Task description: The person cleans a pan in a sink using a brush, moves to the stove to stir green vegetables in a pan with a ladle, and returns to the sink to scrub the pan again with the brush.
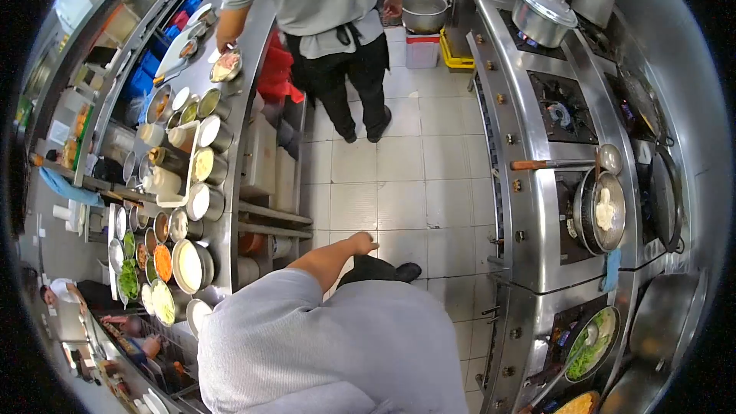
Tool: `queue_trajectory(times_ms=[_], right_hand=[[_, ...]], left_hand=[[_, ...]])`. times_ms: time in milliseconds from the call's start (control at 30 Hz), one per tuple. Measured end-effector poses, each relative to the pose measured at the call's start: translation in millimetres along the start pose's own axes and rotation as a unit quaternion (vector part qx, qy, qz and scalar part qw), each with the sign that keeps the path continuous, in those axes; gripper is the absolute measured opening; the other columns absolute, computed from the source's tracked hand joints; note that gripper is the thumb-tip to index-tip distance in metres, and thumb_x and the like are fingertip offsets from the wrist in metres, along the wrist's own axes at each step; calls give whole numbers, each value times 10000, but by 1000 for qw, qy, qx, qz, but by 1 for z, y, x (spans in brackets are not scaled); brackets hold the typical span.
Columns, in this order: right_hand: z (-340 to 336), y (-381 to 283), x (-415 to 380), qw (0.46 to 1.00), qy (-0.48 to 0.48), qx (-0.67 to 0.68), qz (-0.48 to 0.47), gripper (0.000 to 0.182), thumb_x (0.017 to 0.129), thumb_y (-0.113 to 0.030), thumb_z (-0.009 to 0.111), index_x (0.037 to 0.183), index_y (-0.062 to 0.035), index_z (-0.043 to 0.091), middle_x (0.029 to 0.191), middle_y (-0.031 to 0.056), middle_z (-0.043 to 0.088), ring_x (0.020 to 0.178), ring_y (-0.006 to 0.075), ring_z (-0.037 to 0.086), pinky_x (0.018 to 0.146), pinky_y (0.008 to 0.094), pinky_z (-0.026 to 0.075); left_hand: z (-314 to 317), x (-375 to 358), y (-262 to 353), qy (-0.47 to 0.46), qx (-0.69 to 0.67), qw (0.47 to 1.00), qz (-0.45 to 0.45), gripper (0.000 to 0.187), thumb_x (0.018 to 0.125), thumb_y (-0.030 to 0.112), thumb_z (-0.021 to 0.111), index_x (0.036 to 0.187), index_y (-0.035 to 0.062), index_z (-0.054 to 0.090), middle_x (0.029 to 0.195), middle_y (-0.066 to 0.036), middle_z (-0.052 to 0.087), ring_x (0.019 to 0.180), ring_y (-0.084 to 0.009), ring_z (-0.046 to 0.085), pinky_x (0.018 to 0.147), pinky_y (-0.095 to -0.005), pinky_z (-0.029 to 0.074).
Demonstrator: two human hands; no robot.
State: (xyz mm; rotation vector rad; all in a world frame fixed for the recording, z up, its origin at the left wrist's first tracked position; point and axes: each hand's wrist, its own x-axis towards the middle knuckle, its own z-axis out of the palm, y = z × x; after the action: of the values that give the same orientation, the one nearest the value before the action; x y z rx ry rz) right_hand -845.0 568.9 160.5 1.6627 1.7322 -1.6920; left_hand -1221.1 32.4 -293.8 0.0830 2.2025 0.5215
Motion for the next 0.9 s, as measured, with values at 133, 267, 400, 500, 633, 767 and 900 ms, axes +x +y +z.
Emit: queue_trajectory(times_ms=[133, 267, 400, 500, 633, 767, 900], right_hand=[[-13, 13, 33, 979, 152, -131, -38, 220, 943, -226, 538, 1010, -17, 562, 893, 138, 523, 765, 272, 502, 686, 386, 425], [-79, 63, 81, 920, 169, -318, -154, 388, 985, -287, 553, 1152, 63, 552, 1103, 244, 548, 995, 373, 517, 904, 442, 403], [-114, 107, 121, 722, 160, -625, -248, 472, 1025, -166, 448, 1426, 82, 432, 1387, 219, 540, 1335, 300, 474, 1189, 372, 299], [-60, 70, 88, 879, 244, -307, -273, 576, 996, -70, 502, 1554, -57, 357, 1509, 201, 489, 1352, 327, 512, 1116, 382, 388], [-41, 55, 49, 868, 348, -277, -222, 583, 967, -125, 605, 1512, -274, 457, 1217, 234, 671, 1092, 398, 651, 926, 405, 500], [-19, 28, -36, 877, 375, -292, -71, 580, 965, -172, 609, 1510, -283, 447, 1179, 228, 681, 1076, 435, 630, 909, 463, 507], [-50, 81, 23, 885, 332, -311, -101, 610, 980, -245, 579, 1550, -288, 367, 1119, 243, 688, 1038, 436, 648, 908, 497, 507]], left_hand=[[21, -40, -75, -26, 47, 994, -95, 684, 914, 523, 608, 1313, -33, 587, 1325, -313, 578, 1228, -423, 578, 1087, -454, 427], [-47, -110, -44, 338, -260, 859, -282, 1245, 824, 216, 811, 1592, 191, -168, 1568, -352, 229, 1415, -466, 370, 1179, -502, 334], [-160, -108, -47, 558, -358, 713, -228, 1090, 870, 216, 763, 1613, 117, -29, 1553, -344, 266, 1405, -486, 357, 1181, -506, 314], [-201, -27, -126, 561, -260, 757, -212, 844, 920, 264, 693, 1585, 91, 204, 1330, -277, 542, 1205, -416, 573, 1021, -512, 473], [-205, 8, -80, 312, -502, 804, -69, 696, 942, 224, 642, 1516, 1, 318, 873, -122, 635, 566, -202, 558, 477, -331, 476], [-138, 48, 15, 163, -408, 896, -56, 450, 962, 212, 638, 1345, 34, 480, 1072, -90, 657, 799, -190, 628, 553, -280, 453], [0, 37, 209, 70, -386, 915, 96, 425, 969, 168, 640, 1355, 52, 504, 1068, -61, 663, 841, -138, 632, 580, -275, 459]])
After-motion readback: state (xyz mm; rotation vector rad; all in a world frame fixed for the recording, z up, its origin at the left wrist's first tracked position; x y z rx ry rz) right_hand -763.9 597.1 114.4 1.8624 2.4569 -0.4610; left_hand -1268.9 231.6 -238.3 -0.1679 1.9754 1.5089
